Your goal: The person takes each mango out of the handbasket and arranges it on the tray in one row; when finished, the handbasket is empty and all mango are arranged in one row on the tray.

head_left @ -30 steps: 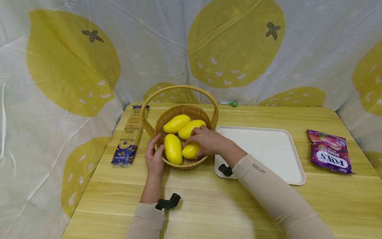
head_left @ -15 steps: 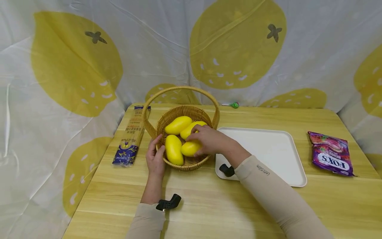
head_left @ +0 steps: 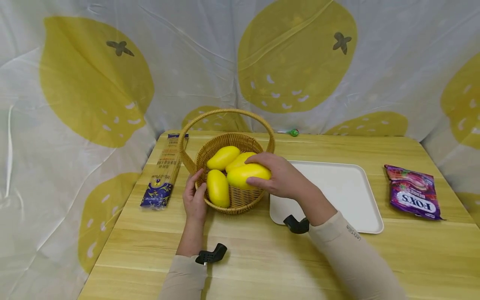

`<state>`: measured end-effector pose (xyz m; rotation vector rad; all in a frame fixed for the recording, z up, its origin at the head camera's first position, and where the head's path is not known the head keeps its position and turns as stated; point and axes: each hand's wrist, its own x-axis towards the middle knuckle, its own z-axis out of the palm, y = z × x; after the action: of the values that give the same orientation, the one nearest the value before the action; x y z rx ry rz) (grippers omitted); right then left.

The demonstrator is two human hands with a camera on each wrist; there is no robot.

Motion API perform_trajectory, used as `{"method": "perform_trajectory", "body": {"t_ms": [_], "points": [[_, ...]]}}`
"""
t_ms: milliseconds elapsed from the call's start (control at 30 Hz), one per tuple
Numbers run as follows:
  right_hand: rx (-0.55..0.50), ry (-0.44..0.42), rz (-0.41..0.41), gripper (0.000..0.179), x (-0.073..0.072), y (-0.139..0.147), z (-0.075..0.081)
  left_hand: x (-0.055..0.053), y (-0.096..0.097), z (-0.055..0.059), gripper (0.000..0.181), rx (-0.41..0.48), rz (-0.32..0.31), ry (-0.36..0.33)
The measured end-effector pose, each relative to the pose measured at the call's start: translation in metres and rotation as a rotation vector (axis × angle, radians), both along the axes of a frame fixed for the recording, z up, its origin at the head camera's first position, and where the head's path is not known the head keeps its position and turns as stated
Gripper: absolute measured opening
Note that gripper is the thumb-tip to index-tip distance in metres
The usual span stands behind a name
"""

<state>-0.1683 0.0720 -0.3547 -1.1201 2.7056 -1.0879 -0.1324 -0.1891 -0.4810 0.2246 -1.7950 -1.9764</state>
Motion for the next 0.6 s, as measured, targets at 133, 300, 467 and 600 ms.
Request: {"method": "perform_trajectory", "body": {"t_ms": [133,300,467,600], "points": [[-0.075,-0.082,-0.032,0.041,0.011,0.013,-0.007,-0.001,-0.001,0.000,0.041,0.007,-0.001,0.014],[-0.085,-0.224,-0.030,0.046,0.023,0.029,-0.013,-0.001,-0.001,0.001,0.041,0.016,-0.007,0.025],[-0.064,-0.332,0.028,0.059,0.032,0.049,-0.019,0.000,0.000,0.001,0.041,0.013,-0.005,0.016],[-0.143,-0.453,0.059,0.060,0.030,0.068,-0.024,-0.001,0.000,0.001,0.041,0.003,-0.006,0.017]]}}
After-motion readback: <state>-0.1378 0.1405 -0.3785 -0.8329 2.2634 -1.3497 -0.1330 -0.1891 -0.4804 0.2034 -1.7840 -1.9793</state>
